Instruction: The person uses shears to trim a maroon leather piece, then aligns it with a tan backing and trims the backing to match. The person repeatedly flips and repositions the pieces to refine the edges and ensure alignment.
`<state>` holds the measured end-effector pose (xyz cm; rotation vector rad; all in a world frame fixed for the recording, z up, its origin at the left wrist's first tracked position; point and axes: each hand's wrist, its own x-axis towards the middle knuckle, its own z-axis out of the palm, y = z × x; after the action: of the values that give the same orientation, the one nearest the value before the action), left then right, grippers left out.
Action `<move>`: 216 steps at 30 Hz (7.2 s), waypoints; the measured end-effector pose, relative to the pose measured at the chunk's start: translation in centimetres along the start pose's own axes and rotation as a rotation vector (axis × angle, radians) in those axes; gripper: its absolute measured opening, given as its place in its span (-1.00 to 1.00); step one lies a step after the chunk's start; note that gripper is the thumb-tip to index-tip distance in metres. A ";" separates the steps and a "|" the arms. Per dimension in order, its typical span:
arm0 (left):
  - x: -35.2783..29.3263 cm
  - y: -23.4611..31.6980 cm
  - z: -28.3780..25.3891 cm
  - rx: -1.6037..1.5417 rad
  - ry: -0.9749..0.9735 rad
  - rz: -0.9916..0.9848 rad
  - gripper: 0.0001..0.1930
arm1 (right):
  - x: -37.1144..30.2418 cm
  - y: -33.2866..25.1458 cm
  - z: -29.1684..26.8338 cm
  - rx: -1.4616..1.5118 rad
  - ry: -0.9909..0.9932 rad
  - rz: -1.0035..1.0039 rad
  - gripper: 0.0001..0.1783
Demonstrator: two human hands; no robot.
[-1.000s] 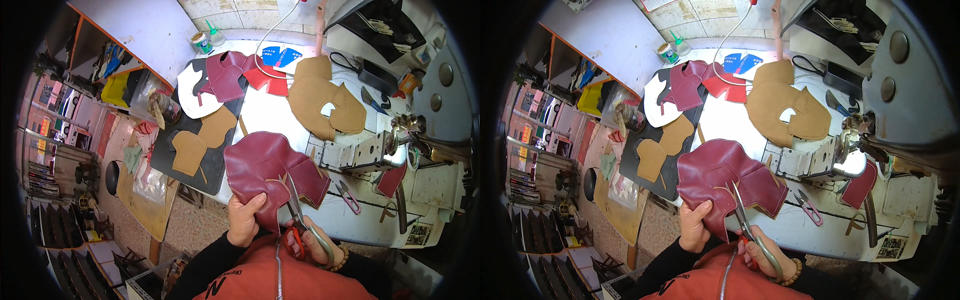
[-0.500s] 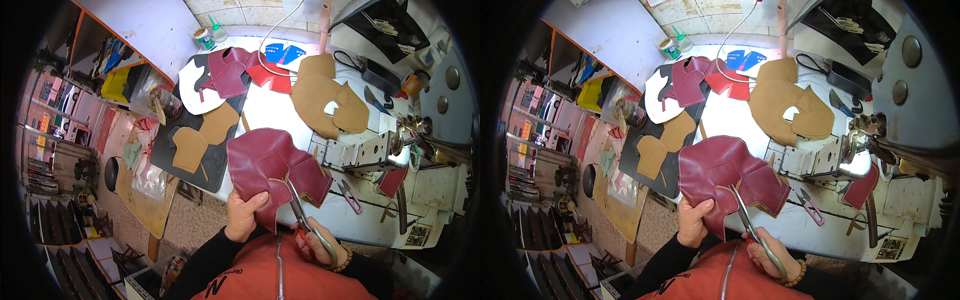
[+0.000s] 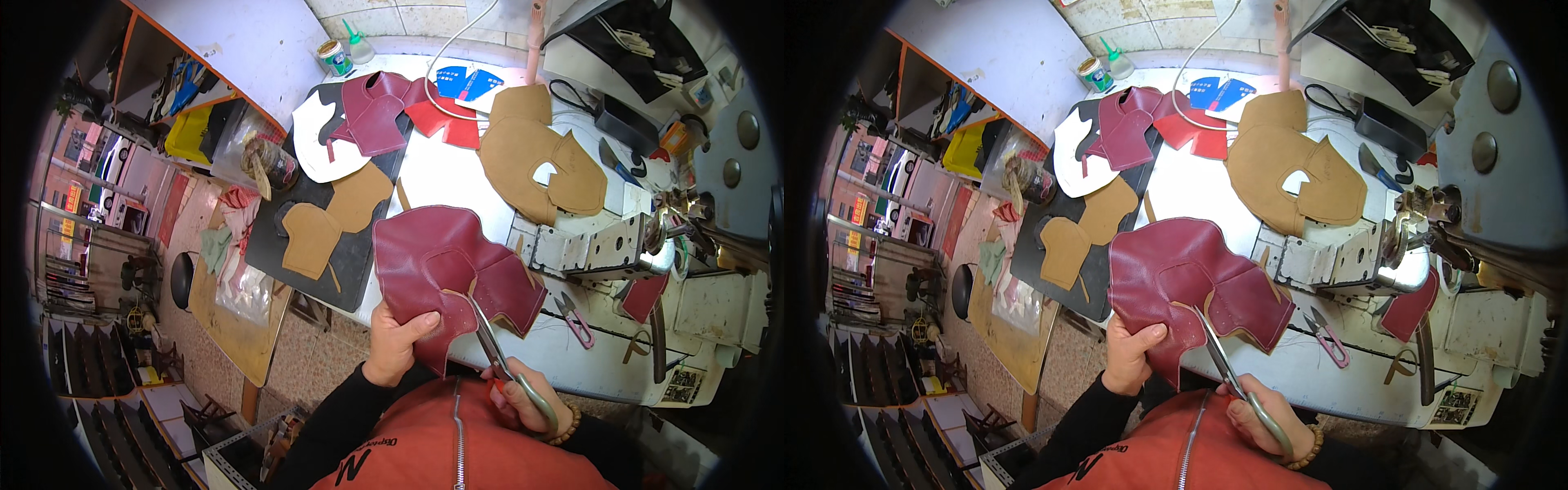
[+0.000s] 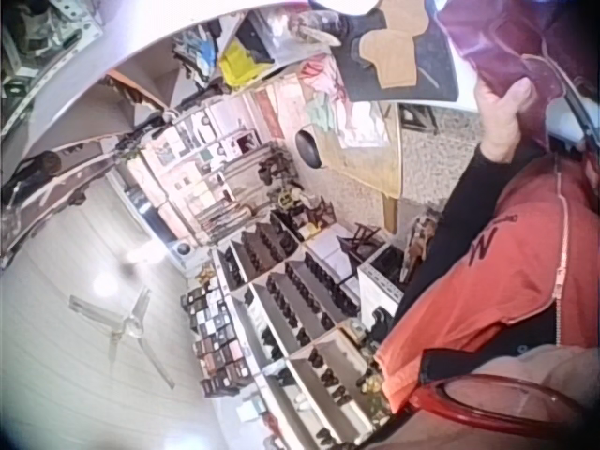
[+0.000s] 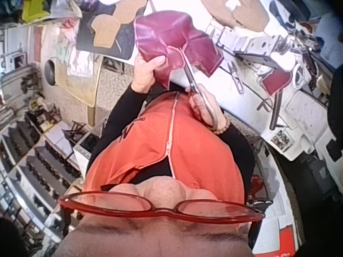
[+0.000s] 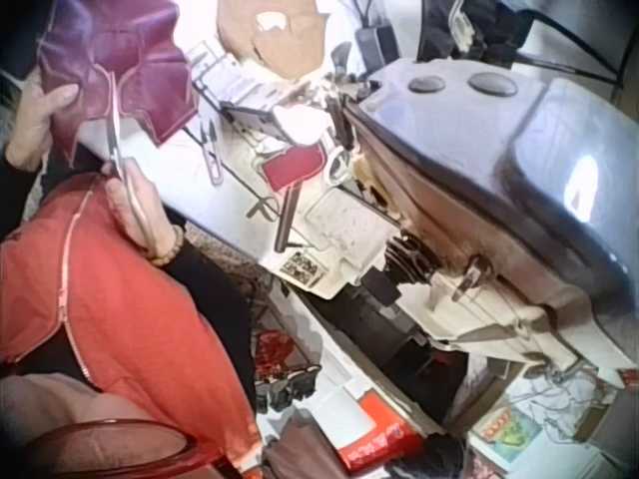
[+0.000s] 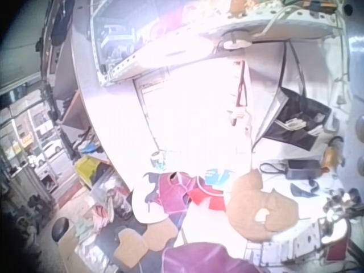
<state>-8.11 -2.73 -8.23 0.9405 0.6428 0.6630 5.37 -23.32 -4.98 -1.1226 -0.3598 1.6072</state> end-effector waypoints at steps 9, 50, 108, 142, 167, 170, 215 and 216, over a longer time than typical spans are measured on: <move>0.5 0.3 -0.9 0.036 -0.061 -0.010 -0.52 | -0.4 0.1 -0.6 -0.090 0.000 0.000 -0.57; 2.2 3.8 -2.7 0.243 -0.387 -0.180 -0.33 | -0.5 -1.3 -2.6 -0.371 -0.107 0.084 -0.48; -1.1 1.2 0.2 -0.230 -0.098 -0.256 -0.69 | 0.1 1.5 -2.4 -0.758 0.119 -0.423 -0.32; 2.0 0.7 1.5 1.686 -0.475 1.034 -0.72 | 5.8 1.7 -2.0 0.414 -0.039 -0.203 -0.47; 7.9 -0.3 2.0 1.233 -0.654 0.503 -0.83 | 5.7 2.7 -3.0 0.492 0.006 -0.166 -0.40; 7.4 -0.3 0.8 1.228 -0.695 0.573 -0.78 | 5.7 2.7 -3.0 0.485 0.025 -0.152 -0.39; 4.8 -1.2 2.0 0.727 -0.392 -0.245 -0.91 | -1.0 3.6 -2.9 0.154 0.054 0.126 -0.47; 4.9 -1.1 2.1 0.685 -0.387 -0.284 -0.91 | -1.0 3.5 -2.9 0.151 0.044 0.122 -0.46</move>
<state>-3.19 -0.61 -9.21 1.5264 0.6453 -0.0199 5.60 -26.39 -8.49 -1.0793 -0.1406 1.6838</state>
